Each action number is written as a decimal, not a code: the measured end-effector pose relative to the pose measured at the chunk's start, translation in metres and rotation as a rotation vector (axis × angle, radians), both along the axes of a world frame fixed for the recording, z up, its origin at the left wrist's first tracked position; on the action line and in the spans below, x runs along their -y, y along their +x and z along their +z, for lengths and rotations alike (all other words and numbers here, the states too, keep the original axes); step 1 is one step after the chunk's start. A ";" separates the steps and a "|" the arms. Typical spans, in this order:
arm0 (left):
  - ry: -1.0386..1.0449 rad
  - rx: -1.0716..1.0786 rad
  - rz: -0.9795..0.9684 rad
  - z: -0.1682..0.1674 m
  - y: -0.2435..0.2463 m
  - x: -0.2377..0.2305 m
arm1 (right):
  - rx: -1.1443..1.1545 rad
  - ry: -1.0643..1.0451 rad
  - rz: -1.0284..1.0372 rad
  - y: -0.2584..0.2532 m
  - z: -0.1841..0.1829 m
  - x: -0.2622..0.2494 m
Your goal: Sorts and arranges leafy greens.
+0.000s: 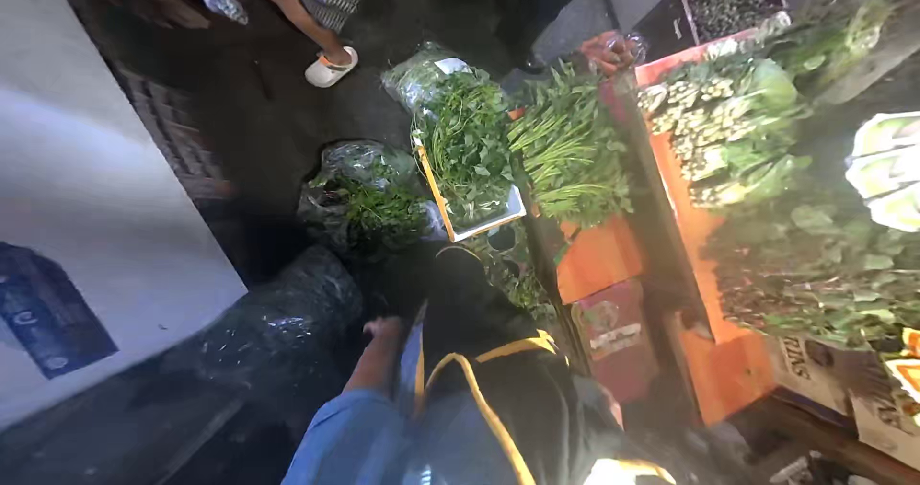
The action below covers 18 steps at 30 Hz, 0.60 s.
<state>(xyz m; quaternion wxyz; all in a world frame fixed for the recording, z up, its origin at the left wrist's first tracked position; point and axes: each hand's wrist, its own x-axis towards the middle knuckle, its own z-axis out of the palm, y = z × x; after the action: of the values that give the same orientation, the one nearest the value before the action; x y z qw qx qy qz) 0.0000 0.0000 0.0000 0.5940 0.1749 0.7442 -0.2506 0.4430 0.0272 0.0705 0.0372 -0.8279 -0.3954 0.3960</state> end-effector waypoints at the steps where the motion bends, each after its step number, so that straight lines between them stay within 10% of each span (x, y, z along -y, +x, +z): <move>1: 0.004 -0.002 0.026 0.004 0.001 0.015 | -0.016 -0.127 0.001 0.014 -0.005 -0.007; 7: 0.104 0.090 0.124 0.027 -0.042 0.025 | 0.110 -0.401 0.235 0.010 -0.017 -0.049; 12: 0.290 0.081 -0.023 0.019 -0.081 -0.073 | 0.118 -0.616 0.347 -0.061 0.006 -0.093; 18: 0.216 0.296 -0.644 0.045 -0.017 -0.158 | -0.093 -0.606 0.425 -0.115 -0.023 -0.079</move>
<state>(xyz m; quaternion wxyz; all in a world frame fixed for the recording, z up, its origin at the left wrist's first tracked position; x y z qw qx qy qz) -0.0169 0.1576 0.0447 0.5640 0.4960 0.5792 -0.3167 0.3283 0.1059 0.0472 -0.2747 -0.6821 -0.4211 0.5310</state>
